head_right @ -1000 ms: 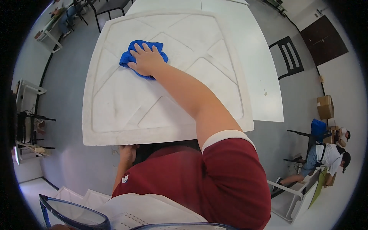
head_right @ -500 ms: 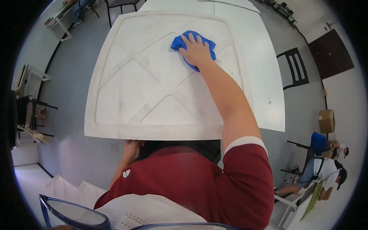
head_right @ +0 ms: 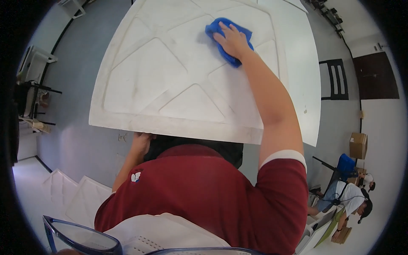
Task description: Wiping down a large white rectangular surface or board with a blue cloth.
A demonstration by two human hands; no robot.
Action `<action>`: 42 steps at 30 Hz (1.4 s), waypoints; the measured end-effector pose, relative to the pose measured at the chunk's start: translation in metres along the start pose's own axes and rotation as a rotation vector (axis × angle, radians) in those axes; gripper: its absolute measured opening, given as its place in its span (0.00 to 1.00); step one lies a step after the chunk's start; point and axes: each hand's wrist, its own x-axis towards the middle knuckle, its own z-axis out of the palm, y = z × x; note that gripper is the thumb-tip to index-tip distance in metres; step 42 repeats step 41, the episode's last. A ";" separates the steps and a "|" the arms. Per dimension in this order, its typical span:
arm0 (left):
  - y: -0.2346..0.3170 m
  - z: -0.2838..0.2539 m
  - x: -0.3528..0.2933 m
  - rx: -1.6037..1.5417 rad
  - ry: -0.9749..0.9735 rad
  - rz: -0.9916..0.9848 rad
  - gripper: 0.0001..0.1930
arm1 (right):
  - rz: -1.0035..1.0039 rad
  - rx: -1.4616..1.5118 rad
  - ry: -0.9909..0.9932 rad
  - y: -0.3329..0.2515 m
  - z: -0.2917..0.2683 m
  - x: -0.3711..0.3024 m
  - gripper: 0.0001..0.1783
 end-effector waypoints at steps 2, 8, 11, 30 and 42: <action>0.004 -0.006 -0.002 0.045 -0.041 0.024 0.09 | -0.144 0.116 -0.071 -0.024 -0.002 -0.023 0.33; 0.003 -0.014 -0.005 0.034 -0.007 0.017 0.10 | -0.258 -0.005 -0.167 -0.097 -0.025 -0.100 0.33; -0.009 -0.029 0.002 0.020 0.086 0.100 0.11 | -0.258 -0.210 -0.150 -0.105 -0.018 -0.103 0.34; 0.078 -0.051 -0.004 -0.176 0.296 0.530 0.20 | -0.428 -0.275 -0.181 -0.176 -0.004 -0.113 0.30; 0.075 -0.050 -0.003 -0.254 0.278 0.561 0.20 | -0.454 -0.224 -0.191 -0.176 0.003 -0.110 0.30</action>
